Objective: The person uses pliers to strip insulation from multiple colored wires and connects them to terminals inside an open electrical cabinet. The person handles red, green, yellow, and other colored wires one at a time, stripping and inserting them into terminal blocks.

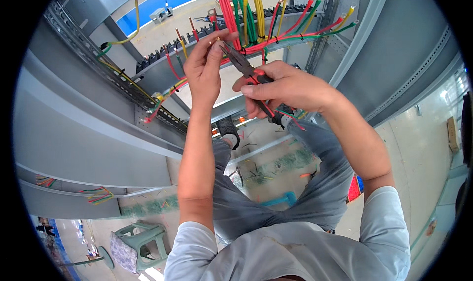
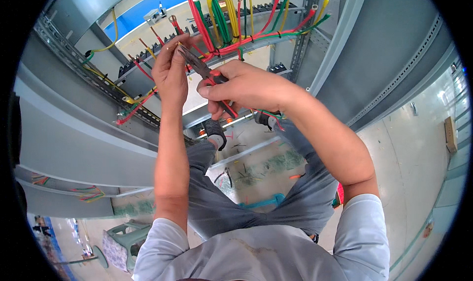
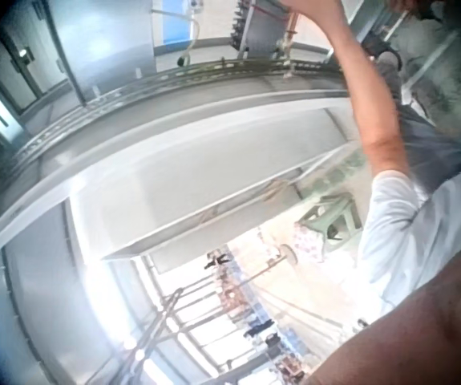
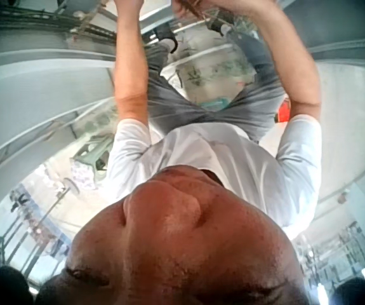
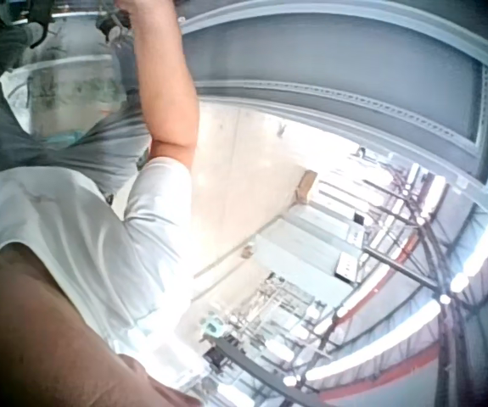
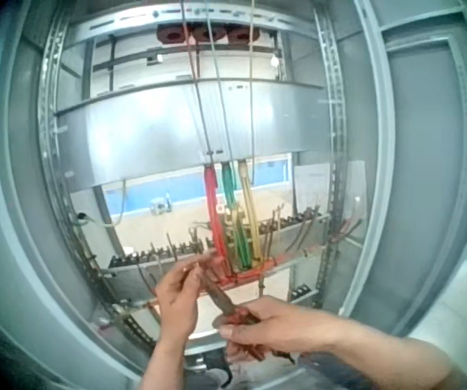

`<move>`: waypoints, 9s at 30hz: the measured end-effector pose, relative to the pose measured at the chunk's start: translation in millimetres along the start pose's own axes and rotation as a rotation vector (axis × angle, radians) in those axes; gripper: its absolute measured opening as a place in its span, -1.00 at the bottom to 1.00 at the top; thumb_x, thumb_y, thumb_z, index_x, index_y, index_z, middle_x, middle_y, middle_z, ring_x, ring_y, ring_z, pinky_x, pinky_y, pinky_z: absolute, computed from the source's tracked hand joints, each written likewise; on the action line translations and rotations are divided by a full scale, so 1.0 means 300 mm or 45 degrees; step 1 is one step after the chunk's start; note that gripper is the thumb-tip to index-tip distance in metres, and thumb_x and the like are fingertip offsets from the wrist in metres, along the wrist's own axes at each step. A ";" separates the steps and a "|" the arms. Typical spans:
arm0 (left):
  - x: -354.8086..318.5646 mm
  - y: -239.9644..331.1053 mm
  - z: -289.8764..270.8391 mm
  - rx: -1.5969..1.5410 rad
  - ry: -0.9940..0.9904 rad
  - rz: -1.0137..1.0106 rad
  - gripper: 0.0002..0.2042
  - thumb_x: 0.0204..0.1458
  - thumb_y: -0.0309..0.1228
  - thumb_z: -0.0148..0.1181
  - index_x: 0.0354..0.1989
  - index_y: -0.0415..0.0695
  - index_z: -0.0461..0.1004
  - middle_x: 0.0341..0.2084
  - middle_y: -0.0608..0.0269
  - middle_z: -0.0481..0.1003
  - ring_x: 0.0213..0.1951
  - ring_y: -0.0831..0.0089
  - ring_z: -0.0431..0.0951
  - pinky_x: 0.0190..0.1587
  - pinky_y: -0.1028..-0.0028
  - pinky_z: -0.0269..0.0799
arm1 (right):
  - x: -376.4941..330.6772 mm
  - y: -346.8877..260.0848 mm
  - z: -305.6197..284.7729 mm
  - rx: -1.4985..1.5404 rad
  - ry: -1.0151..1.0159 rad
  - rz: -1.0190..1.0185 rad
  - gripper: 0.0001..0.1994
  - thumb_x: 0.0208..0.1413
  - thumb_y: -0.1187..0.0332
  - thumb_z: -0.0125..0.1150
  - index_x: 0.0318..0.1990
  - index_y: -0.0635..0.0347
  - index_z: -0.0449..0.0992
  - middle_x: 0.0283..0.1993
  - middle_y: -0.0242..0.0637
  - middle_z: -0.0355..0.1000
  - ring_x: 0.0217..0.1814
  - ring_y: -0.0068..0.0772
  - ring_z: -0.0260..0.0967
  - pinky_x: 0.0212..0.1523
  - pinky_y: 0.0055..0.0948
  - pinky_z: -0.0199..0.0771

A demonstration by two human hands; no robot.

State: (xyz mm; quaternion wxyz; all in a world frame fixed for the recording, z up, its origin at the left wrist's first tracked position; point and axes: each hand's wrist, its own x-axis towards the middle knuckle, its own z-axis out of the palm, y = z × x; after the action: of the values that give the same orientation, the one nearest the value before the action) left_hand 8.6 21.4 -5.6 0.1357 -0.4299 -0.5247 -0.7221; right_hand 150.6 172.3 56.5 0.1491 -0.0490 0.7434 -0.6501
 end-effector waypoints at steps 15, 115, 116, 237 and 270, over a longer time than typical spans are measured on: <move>-0.002 0.005 -0.032 -0.316 -0.232 -0.026 -0.67 0.30 -0.40 0.16 0.18 -0.28 0.49 -0.03 0.07 0.59 0.02 0.39 0.58 0.10 0.36 0.49 | 0.056 -0.007 -0.003 -0.363 0.209 -0.116 -0.75 0.34 0.20 0.15 -0.20 0.24 0.50 -0.50 -0.40 0.40 -0.48 -0.59 0.38 -0.48 -0.46 0.37; 0.034 -0.041 0.154 0.690 0.211 0.362 -0.76 0.37 -0.45 -0.01 0.08 -0.21 0.51 -0.32 0.21 0.65 -0.31 0.52 0.62 -0.24 0.48 0.50 | 0.000 -0.077 -0.032 -1.073 0.639 -0.265 -0.86 0.07 0.43 0.18 -0.27 0.33 0.50 -0.45 -0.01 0.49 -0.38 0.00 0.51 -0.31 -0.11 0.47; 0.027 -0.046 0.145 0.606 0.215 0.333 -0.76 0.38 -0.44 -0.02 0.09 -0.23 0.50 -0.29 0.20 0.65 -0.28 0.51 0.62 -0.23 0.48 0.51 | 0.005 -0.082 -0.024 -0.886 0.545 -0.219 -0.87 0.06 0.44 0.19 -0.27 0.30 0.48 -0.47 -0.14 0.42 -0.45 -0.19 0.38 -0.39 -0.23 0.36; 0.053 -0.068 -0.012 -0.410 -0.149 0.018 -0.77 0.30 -0.47 0.04 0.02 -0.34 0.47 -0.14 -0.04 0.59 -0.05 0.19 0.62 0.09 0.28 0.52 | 0.130 0.054 -0.081 0.227 -0.285 -0.290 -0.49 0.41 -0.05 -0.02 -0.09 0.30 0.58 -0.26 -0.18 0.61 -0.30 -0.44 0.57 -0.30 -0.38 0.64; 0.045 -0.048 -0.028 -0.455 -0.273 -0.039 -0.74 0.30 -0.39 -0.07 -0.08 -0.36 0.44 -0.23 0.10 0.49 -0.12 0.35 0.45 0.36 0.19 0.20 | 0.054 0.016 0.024 -1.376 0.928 -0.586 -0.69 0.29 0.20 0.17 -0.21 0.35 0.52 -0.47 0.04 0.49 -0.32 0.14 0.52 -0.25 0.00 0.49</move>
State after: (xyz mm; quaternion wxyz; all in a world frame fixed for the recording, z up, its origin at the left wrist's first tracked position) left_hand -12.8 23.3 -5.3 -0.0103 -0.5136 -0.4062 -0.7557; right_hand 137.9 161.8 48.5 -0.2974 -0.0512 0.9365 -0.1787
